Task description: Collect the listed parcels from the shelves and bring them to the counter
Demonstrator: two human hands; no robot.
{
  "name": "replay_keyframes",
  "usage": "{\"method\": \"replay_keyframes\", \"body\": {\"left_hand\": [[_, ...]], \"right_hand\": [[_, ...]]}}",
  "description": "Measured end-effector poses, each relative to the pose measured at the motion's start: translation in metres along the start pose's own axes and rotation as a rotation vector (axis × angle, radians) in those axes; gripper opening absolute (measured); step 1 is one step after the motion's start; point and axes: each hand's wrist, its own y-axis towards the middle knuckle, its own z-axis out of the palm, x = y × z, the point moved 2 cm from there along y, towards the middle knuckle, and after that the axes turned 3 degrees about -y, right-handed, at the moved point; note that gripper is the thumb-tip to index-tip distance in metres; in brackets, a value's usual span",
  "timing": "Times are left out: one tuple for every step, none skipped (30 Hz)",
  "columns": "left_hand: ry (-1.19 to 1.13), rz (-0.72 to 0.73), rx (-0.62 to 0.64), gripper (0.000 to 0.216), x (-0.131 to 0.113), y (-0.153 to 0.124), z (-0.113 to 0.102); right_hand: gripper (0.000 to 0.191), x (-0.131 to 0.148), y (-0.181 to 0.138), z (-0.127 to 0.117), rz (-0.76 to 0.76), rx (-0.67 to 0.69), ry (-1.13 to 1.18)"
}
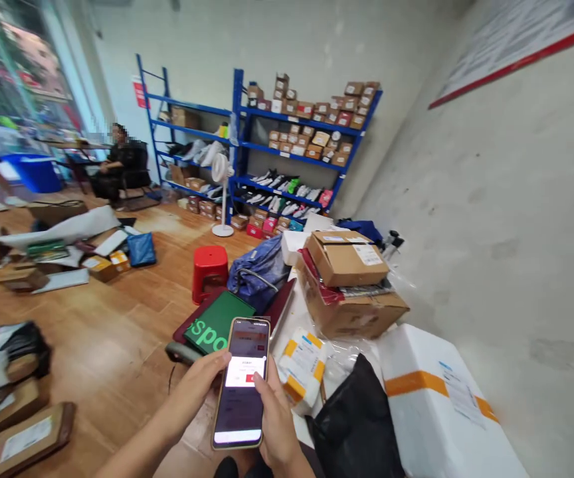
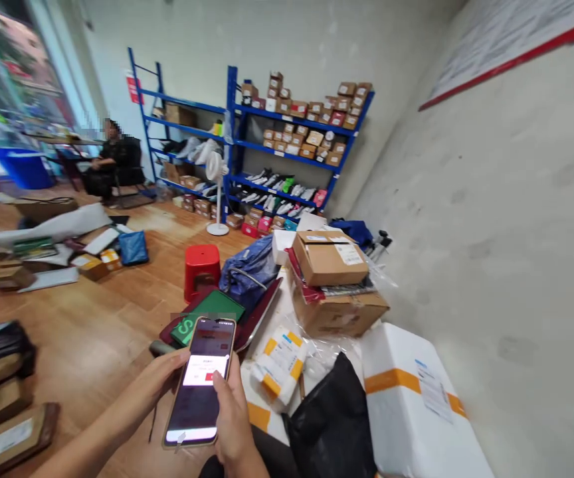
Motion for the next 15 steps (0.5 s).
{"method": "replay_keyframes", "body": {"left_hand": [[-0.012, 0.009, -0.025, 0.055, 0.0, -0.016, -0.013], [-0.026, 0.014, -0.044, 0.055, 0.0, -0.034, -0.026], [-0.038, 0.016, -0.066, 0.055, 0.001, -0.052, -0.038], [-0.049, 0.019, -0.098, 0.056, 0.003, -0.07, -0.052], [-0.053, 0.026, -0.13, 0.056, 0.006, -0.089, -0.065], [-0.05, 0.032, -0.157, 0.055, 0.009, -0.108, -0.078], [-0.046, 0.038, -0.181, 0.054, 0.013, -0.126, -0.091], [-0.041, 0.047, -0.201, 0.053, 0.017, -0.145, -0.103], [-0.037, 0.059, -0.22, 0.053, 0.02, -0.162, -0.116], [-0.039, 0.068, -0.241, 0.053, 0.024, -0.18, -0.128], [-0.044, 0.078, -0.268, 0.053, 0.028, -0.197, -0.139], [-0.05, 0.087, -0.298, 0.052, 0.031, -0.214, -0.15], [-0.053, 0.092, -0.327, 0.052, 0.033, -0.23, -0.16], [-0.054, 0.09, -0.35, 0.051, 0.036, -0.245, -0.17], [-0.059, 0.09, -0.374, 0.052, 0.038, -0.26, -0.179]], "right_hand": [[0.066, -0.011, -0.006, 0.014, 0.0, 0.061, -0.007], [0.063, -0.023, -0.013, 0.028, 0.008, 0.119, -0.001], [0.06, -0.035, -0.021, 0.042, 0.019, 0.168, 0.012], [0.058, -0.047, -0.03, 0.055, 0.031, 0.202, 0.024], [0.056, -0.06, -0.039, 0.067, 0.038, 0.224, 0.029], [0.055, -0.072, -0.049, 0.079, 0.041, 0.238, 0.023], [0.055, -0.085, -0.059, 0.089, 0.041, 0.246, 0.003], [0.055, -0.098, -0.069, 0.099, 0.04, 0.252, -0.027], [0.055, -0.111, -0.08, 0.108, 0.042, 0.255, -0.064], [0.054, -0.123, -0.091, 0.117, 0.047, 0.259, -0.102], [0.051, -0.134, -0.102, 0.125, 0.05, 0.264, -0.139], [0.049, -0.145, -0.113, 0.134, 0.051, 0.267, -0.169], [0.048, -0.155, -0.123, 0.142, 0.052, 0.275, -0.193], [0.047, -0.164, -0.134, 0.151, 0.057, 0.291, -0.211], [0.047, -0.172, -0.144, 0.16, 0.064, 0.315, -0.222]]}}
